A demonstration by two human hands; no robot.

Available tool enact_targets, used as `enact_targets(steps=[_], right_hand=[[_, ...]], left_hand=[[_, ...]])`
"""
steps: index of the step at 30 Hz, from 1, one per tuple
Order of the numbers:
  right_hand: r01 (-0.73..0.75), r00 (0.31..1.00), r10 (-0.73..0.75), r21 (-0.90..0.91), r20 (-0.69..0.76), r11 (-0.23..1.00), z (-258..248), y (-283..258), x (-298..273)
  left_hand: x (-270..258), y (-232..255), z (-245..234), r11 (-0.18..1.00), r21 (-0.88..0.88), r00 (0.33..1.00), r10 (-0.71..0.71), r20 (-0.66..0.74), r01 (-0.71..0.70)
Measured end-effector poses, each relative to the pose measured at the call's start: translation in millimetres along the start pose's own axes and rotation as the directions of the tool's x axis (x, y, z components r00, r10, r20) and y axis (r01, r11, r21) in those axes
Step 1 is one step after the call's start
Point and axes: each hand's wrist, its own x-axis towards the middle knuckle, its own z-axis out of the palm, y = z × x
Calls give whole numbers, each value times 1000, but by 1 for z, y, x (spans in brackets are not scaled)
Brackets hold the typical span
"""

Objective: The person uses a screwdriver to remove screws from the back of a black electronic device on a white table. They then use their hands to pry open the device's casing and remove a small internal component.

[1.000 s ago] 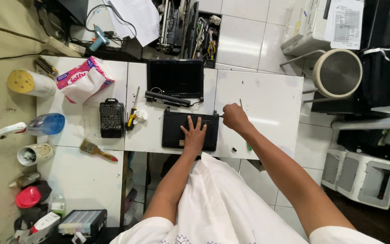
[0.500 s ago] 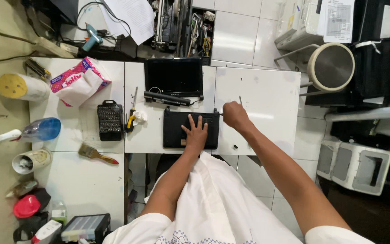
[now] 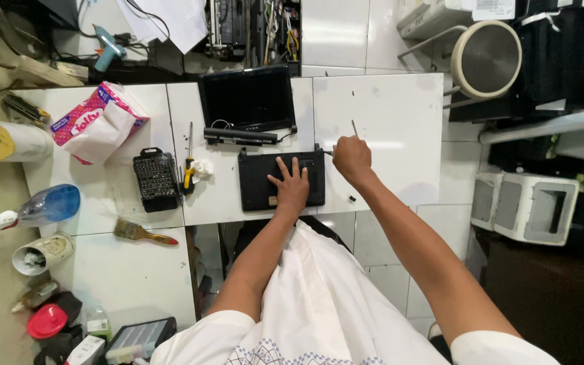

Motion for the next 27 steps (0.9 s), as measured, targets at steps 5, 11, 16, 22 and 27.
enact_targets(steps=[5, 11, 16, 22, 27], right_hand=[[227, 971, -230, 54, 64, 972, 4, 15, 1], [115, 988, -131, 178, 80, 977, 20, 39, 28], [165, 971, -201, 248, 129, 955, -4, 41, 19], [191, 975, -205, 142, 85, 971, 29, 41, 22], [299, 939, -299, 31, 168, 954, 18, 32, 28]], left_hand=[[1, 1, 8, 1000, 9, 999, -27, -38, 27], [7, 1, 13, 997, 23, 997, -67, -26, 68], [1, -3, 18, 996, 73, 999, -47, -4, 47], [-5, -2, 20, 992, 127, 998, -6, -69, 15], [6, -6, 35, 992, 124, 996, -19, -92, 30]])
